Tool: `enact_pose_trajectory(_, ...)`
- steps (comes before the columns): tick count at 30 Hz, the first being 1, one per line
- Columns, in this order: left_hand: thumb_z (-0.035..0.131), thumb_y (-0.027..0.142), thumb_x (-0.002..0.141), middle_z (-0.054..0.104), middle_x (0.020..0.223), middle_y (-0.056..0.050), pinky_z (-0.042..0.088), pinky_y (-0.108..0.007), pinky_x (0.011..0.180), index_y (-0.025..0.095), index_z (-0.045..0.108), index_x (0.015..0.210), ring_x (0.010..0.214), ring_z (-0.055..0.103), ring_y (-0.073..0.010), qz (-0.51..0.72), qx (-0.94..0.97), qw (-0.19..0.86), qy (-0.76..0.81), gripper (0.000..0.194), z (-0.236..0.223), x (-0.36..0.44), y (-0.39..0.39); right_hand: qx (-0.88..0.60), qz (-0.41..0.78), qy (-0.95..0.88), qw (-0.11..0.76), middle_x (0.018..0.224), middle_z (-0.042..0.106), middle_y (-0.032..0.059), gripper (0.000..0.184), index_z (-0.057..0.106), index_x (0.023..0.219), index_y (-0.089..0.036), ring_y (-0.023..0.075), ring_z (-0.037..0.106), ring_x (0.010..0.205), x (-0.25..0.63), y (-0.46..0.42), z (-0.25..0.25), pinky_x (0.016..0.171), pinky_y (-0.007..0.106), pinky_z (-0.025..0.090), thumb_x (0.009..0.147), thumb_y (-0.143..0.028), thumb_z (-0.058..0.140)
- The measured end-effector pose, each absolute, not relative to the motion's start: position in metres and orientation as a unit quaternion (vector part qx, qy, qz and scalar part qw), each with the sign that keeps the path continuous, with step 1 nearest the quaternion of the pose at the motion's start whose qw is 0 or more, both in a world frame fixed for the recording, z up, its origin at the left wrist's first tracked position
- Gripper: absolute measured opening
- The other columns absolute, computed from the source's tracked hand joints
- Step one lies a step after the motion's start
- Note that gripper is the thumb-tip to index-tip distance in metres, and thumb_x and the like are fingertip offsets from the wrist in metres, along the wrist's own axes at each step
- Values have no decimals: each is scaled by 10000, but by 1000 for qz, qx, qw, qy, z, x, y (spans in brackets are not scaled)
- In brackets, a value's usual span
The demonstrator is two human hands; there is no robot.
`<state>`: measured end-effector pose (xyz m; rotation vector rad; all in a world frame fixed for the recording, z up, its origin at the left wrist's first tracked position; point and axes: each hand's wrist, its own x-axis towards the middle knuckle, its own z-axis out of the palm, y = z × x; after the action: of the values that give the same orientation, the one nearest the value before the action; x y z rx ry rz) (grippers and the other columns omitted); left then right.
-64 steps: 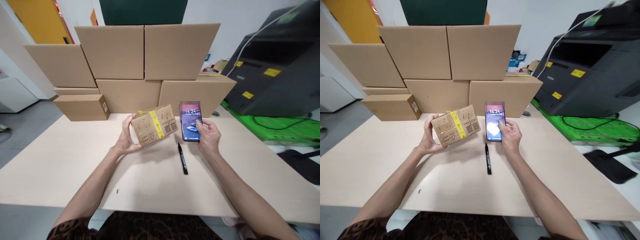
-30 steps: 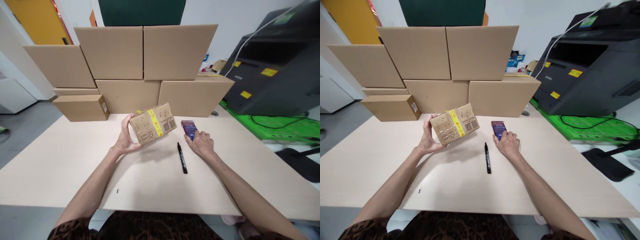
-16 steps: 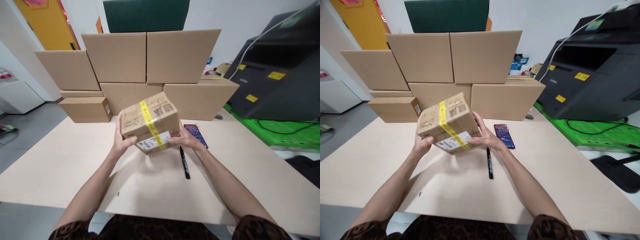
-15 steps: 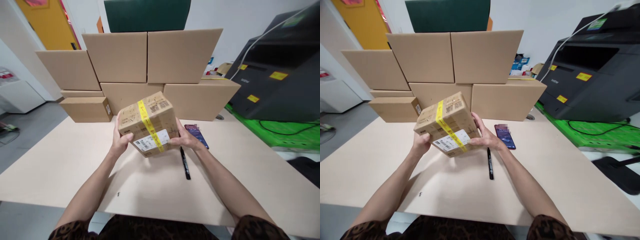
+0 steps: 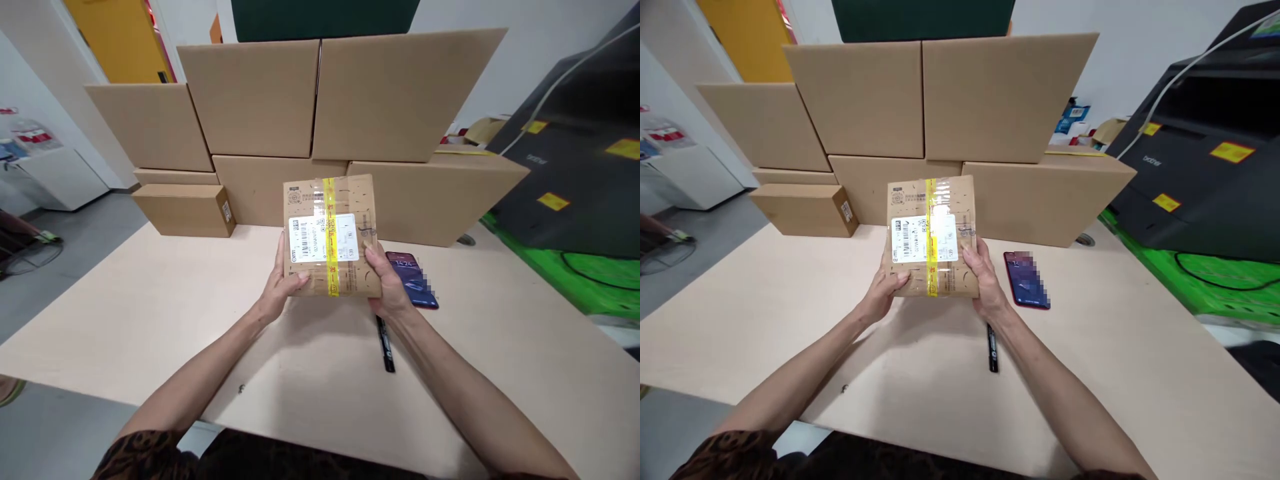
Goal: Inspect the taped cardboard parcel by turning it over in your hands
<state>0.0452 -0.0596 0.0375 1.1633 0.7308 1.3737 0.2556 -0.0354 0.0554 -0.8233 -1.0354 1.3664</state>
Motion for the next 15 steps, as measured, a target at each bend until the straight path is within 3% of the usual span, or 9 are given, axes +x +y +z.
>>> enact_pose_trajectory(4,879,450,712,754,1377,-122,494,-500,1187,184,619,1439,1398,621,-407,559,403,651,319,816,49,33,-55,-311,556,-517,572,1781,339,-28,799,401,1596,-421,275,266,1670,267,-31,48,1328,548,311,906,-779,585)
enact_pose_trajectory(7,807,441,776,837,1105,-88,591,-454,1014,160,721,1245,1117,766,-334,507,313,750,287,554,54,20,-52,-287,524,-553,580,1820,222,-74,872,291,1644,-466,241,161,1699,270,-30,52,1356,501,250,898,-737,654)
enact_pose_trajectory(12,747,400,850,843,982,-38,601,-386,902,187,760,1092,910,792,-242,426,228,849,213,323,45,16,-54,-284,473,-535,640,1783,313,-40,1177,160,1672,-512,330,202,1686,284,-29,67,1261,567,421,717,-811,779)
enact_pose_trajectory(15,691,430,907,846,1012,-62,600,-411,909,174,761,1117,931,797,-265,389,205,876,199,339,39,22,-59,-283,475,-519,652,1683,479,-12,1114,382,1590,-506,383,344,1625,305,-22,68,1176,598,519,625,-929,744)
